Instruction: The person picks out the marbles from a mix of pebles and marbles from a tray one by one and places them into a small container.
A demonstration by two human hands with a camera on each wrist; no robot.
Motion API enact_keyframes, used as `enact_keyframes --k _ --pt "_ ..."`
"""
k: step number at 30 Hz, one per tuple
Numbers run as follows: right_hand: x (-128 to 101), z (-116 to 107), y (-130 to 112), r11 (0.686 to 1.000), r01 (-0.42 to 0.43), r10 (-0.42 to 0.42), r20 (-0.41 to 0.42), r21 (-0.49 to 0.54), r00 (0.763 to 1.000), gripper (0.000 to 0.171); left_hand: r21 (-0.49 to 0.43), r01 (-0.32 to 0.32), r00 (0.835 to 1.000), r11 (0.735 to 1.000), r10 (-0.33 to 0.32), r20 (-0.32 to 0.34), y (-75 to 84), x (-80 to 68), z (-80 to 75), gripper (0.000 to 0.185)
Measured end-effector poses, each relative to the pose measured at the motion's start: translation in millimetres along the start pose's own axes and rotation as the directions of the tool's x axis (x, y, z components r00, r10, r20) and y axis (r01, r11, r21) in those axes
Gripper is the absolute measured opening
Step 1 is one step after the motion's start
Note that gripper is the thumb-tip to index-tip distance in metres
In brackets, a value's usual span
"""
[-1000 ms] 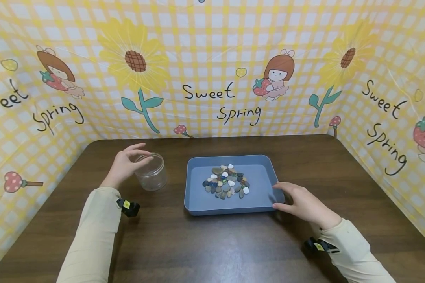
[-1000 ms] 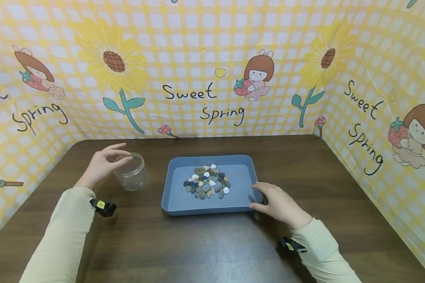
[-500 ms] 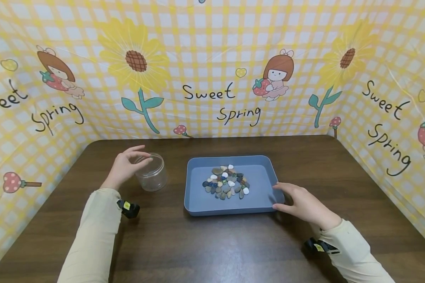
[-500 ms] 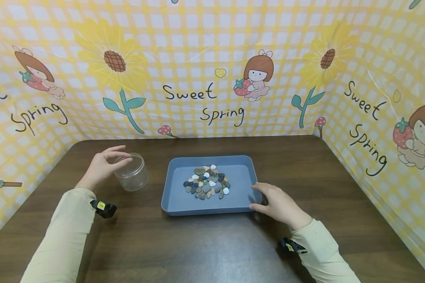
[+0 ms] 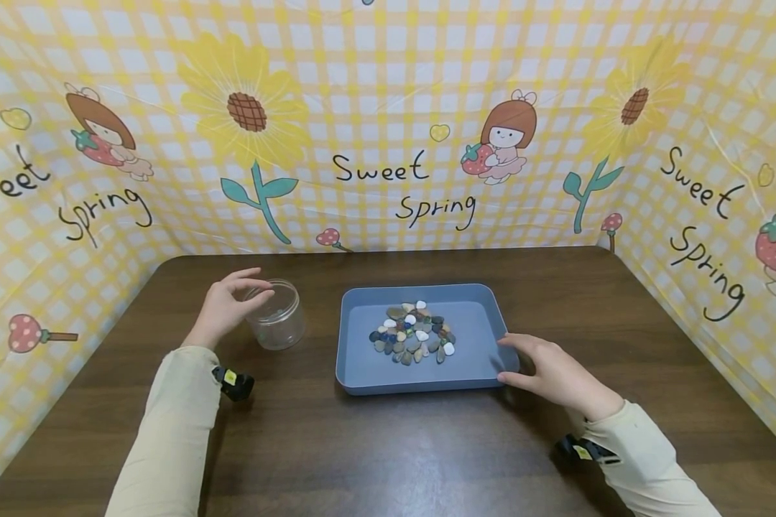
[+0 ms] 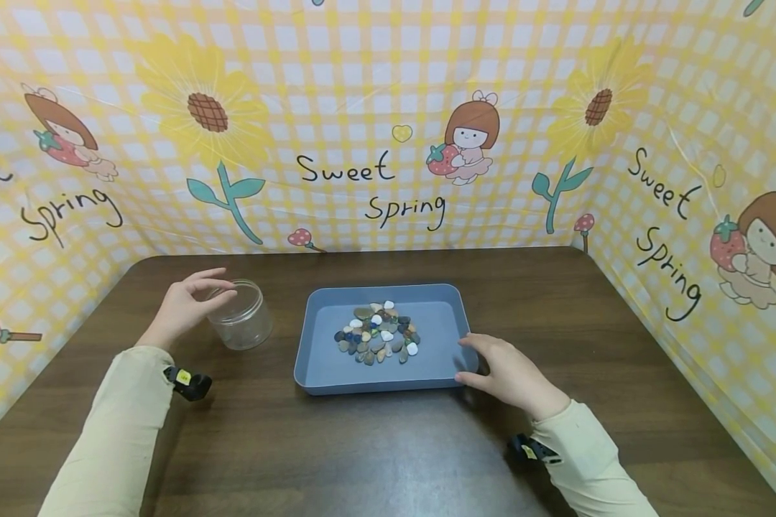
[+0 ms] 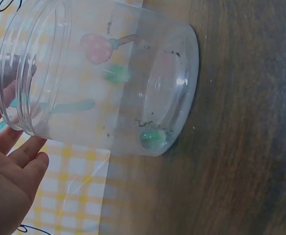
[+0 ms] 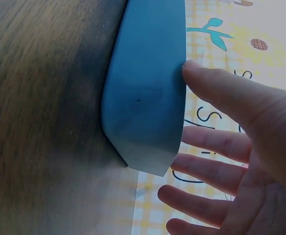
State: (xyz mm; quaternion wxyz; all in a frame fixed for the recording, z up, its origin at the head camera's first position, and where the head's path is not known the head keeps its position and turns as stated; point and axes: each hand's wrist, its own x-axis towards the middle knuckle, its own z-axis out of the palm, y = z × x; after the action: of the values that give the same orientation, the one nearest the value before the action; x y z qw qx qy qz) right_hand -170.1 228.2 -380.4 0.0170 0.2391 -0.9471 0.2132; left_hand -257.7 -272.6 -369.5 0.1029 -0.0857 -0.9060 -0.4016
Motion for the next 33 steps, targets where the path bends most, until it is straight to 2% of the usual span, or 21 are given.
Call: enact_keyframes --k 8,13,18,27,33 --pt "-0.2 0.3 -0.2 1.0 0.001 -0.001 -0.003 -0.002 1.0 0.051 -0.017 -0.017 0.999 1.0 0.017 -0.028 8.3 1.1 0.1 0.035" --pt "0.4 0.7 -0.4 1.0 0.005 -0.005 -0.009 -0.005 1.0 0.051 -0.024 -0.074 0.996 0.997 0.072 -0.059 25.3 2.7 -0.1 0.032" --pt "0.8 1.2 -0.4 1.0 0.008 -0.008 -0.01 -0.005 1.0 0.051 -0.04 -0.144 0.988 0.989 0.141 -0.064 45.7 6.3 2.2 0.027" --pt "1.1 2.5 0.4 1.0 0.003 -0.003 -0.012 -0.012 1.0 0.052 -0.087 -0.251 0.968 0.964 0.25 -0.025 77.9 9.5 14.0 0.02" --pt "0.6 2.3 0.2 1.0 0.01 -0.01 -0.015 -0.01 1.0 0.052 -0.143 -0.229 0.971 0.963 0.237 0.038 91.8 12.4 24.3 0.021"
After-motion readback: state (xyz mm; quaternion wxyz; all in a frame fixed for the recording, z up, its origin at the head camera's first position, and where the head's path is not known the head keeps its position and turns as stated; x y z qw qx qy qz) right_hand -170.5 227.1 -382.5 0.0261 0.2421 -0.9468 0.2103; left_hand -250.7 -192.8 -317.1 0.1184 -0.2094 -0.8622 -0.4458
